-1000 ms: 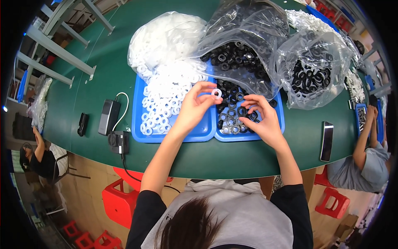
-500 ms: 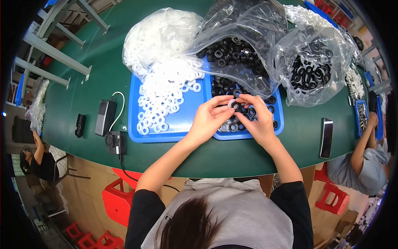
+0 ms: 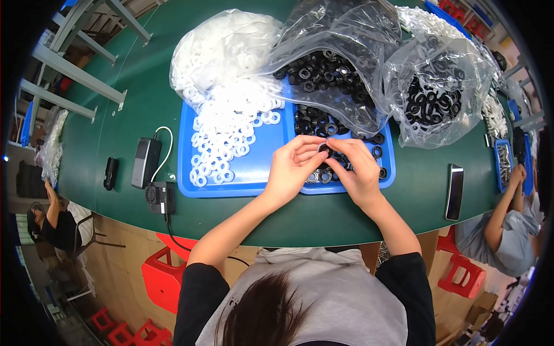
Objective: The person repeatedly takes white rings and black grommets from trays, fits the white rings into the black grommets by hand, and places the assembled pieces into a plastic bag.
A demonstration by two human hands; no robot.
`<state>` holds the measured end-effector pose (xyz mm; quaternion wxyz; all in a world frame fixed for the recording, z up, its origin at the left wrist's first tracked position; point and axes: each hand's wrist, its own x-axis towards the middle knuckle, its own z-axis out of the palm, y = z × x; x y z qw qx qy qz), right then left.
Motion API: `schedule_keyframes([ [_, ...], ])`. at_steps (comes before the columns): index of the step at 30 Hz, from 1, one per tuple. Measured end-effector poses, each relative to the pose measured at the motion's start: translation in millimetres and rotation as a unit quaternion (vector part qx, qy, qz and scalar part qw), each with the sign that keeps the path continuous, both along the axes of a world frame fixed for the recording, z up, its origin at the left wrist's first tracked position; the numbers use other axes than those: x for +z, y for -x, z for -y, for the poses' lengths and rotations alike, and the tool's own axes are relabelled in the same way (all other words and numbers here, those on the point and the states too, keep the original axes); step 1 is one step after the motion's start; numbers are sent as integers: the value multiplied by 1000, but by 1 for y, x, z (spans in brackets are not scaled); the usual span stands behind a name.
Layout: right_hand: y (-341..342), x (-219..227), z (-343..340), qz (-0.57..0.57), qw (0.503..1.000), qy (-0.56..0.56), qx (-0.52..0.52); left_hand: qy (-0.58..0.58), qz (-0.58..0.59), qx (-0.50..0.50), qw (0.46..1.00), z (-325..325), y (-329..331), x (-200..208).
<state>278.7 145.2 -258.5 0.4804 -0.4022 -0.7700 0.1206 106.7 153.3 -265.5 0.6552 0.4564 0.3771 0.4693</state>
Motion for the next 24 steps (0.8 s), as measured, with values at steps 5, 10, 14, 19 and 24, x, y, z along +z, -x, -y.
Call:
schedule_keyframes([
  [5,1,2,1,19,999,-30,-14,-32,-23,14,999,2,-1,3],
  [10,3,4,0,31,997,-73,-24,-36,-27,8,999,2,0,7],
  [14,5,6,0,51,992,-110,-41,-57,-14,16,998,3,-2,6],
  [19,9,5,2,53,989,-130,-42,-54,-43,28,997,2,1,6],
  [24,8,-1,2,46,983,-172,-44,-135,-86,70,985,5,-1,11],
])
